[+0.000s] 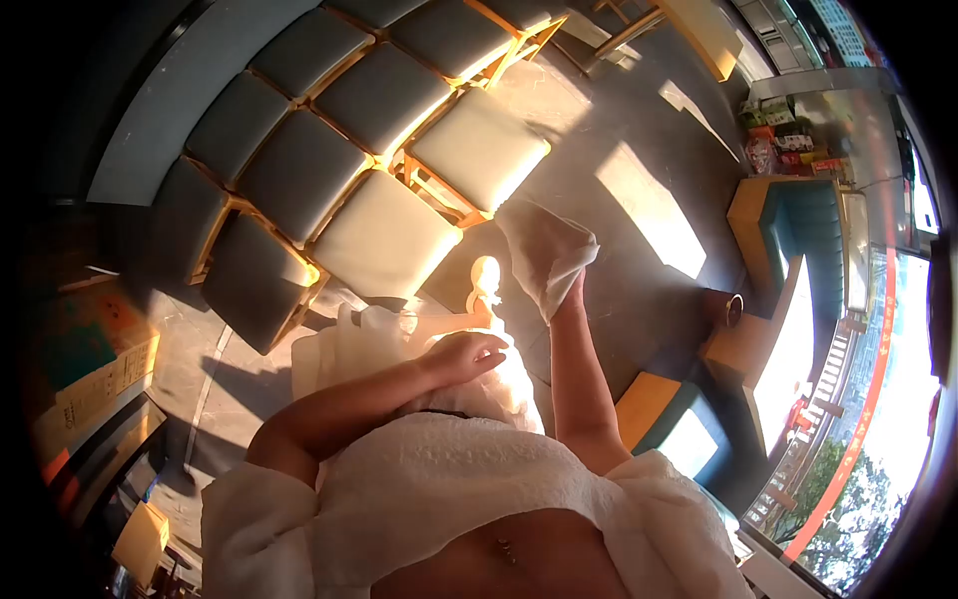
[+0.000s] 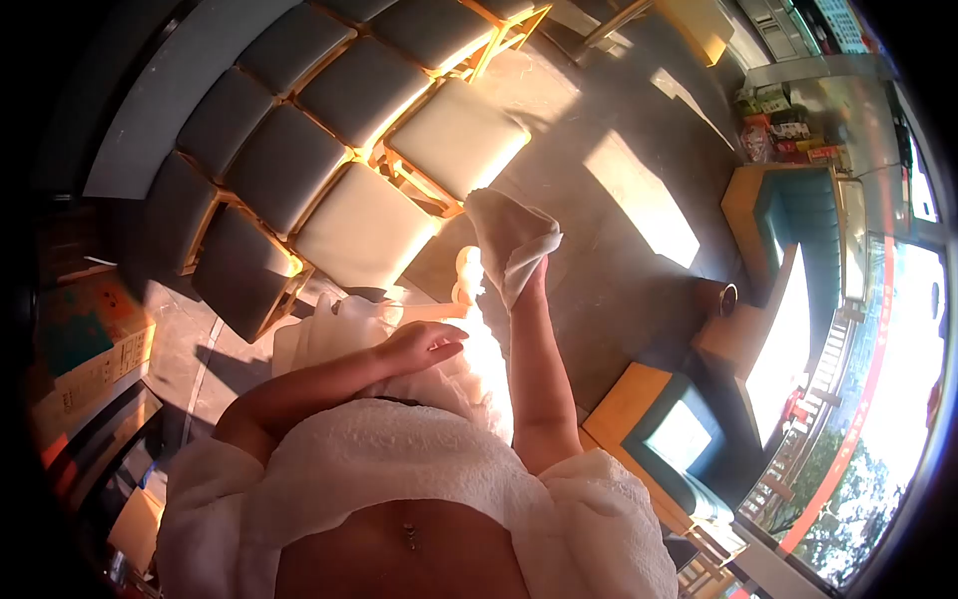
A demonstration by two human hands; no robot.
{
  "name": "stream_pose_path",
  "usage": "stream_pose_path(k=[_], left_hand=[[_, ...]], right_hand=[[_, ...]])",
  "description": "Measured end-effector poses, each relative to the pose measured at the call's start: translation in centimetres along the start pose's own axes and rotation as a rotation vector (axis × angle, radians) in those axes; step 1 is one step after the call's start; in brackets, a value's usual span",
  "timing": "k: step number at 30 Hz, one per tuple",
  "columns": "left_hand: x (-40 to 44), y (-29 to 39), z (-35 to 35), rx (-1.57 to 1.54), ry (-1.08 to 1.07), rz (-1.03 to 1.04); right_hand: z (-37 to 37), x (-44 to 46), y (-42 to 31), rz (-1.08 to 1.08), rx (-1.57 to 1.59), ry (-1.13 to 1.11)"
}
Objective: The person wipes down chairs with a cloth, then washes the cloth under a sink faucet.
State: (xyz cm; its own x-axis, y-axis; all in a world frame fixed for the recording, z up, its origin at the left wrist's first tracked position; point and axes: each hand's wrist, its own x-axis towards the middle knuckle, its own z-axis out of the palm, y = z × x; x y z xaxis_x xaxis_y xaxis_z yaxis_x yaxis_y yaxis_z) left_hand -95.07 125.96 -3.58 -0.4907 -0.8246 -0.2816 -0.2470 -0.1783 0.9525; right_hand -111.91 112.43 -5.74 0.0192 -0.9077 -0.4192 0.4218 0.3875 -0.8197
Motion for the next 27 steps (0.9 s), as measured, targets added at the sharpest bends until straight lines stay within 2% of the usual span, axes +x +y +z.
stream_pose_path(k=[2,4,5,6,8,9,10,11,12,13,14,15,16,17,18,19,20,21,23,25,27], left_hand=[[2.2,-2.5,-2.3,0.002,0.154,-0.139],[3.6,-5.8,-4.4,-0.086,0.364,-0.297],[4.3,-8.4,-5.0,-0.169,0.491,-0.376],[4.9,-11.2,-5.3,-0.256,0.632,-0.419],[6.7,-15.5,-6.2,-0.346,0.877,-0.527],[7.8,-17.3,-6.6,-0.357,0.974,-0.595],[8.7,-19.0,-7.3,-0.352,0.967,-0.674],[10.0,-20.6,-7.6,-0.351,0.963,-0.696],[11.4,-22.4,-8.0,-0.207,1.079,-0.758],[12.8,-24.0,-8.7,-0.056,1.19,-0.814],[13.5,-25.6,-9.6,0.126,1.171,-0.851],[14.7,-26.8,-10.7,0.131,1.161,-0.863],[15.8,-27.6,-11.8,0.254,1.216,-1.078],[17.0,-28.4,-13.2,0.383,1.264,-1.288],[18.2,-29.2,-14.3,0.382,1.252,-1.297],[18.8,-30.0,-15.3,0.357,1.296,-1.432],[19.5,-31.1,-16.0,0.33,1.338,-1.568],[20.1,-32.5,-16.2,0.325,1.323,-1.581],[21.2,-34.7,-15.4,0.508,1.497,-1.678],[22.0,-34.3,-15.2,0.51,1.528,-1.671],[21.9,-33.9,-15.5,0.521,1.545,-1.676]], right_hand=[[3.6,4.9,-3.8,0.172,0.205,-0.044],[3.3,11.8,-4.5,0.158,0.121,-0.207],[1.8,16.4,-3.4,0.077,-0.086,-0.247],[1.9,19.2,-3.1,-0.14,-0.503,-0.261],[2.3,23.9,-1.8,-0.13,-0.748,-0.245],[2.1,26.0,-0.4,0.104,-0.584,-0.203],[2.4,27.9,1.6,0.123,-0.577,-0.201],[3.1,29.4,4.2,-0.178,-0.908,-0.42],[3.8,30.8,6.8,-0.504,-1.222,-0.645],[4.0,30.9,9.5,-0.578,-1.469,-0.704],[3.2,31.7,13.8,-0.647,-1.622,-0.754],[2.0,33.0,18.2,-0.79,-1.62,-0.799],[2.0,33.9,20.4,-0.868,-1.574,-0.866],[2.4,35.0,22.1,-0.905,-1.495,-0.893],[2.6,36.7,23.6,-0.912,-1.446,-0.914],[3.3,38.3,24.1,-0.918,-1.4,-0.938],[3.8,40.1,23.7,-0.882,-1.401,-0.904],[4.6,41.8,22.8,-0.843,-1.402,-0.869],[5.4,45.8,18.9,-0.91,-1.67,-0.631],[4.2,48.7,16.7,-0.994,-1.744,-0.433],[1.7,50.2,16.7,-0.822,-1.657,-0.263]])
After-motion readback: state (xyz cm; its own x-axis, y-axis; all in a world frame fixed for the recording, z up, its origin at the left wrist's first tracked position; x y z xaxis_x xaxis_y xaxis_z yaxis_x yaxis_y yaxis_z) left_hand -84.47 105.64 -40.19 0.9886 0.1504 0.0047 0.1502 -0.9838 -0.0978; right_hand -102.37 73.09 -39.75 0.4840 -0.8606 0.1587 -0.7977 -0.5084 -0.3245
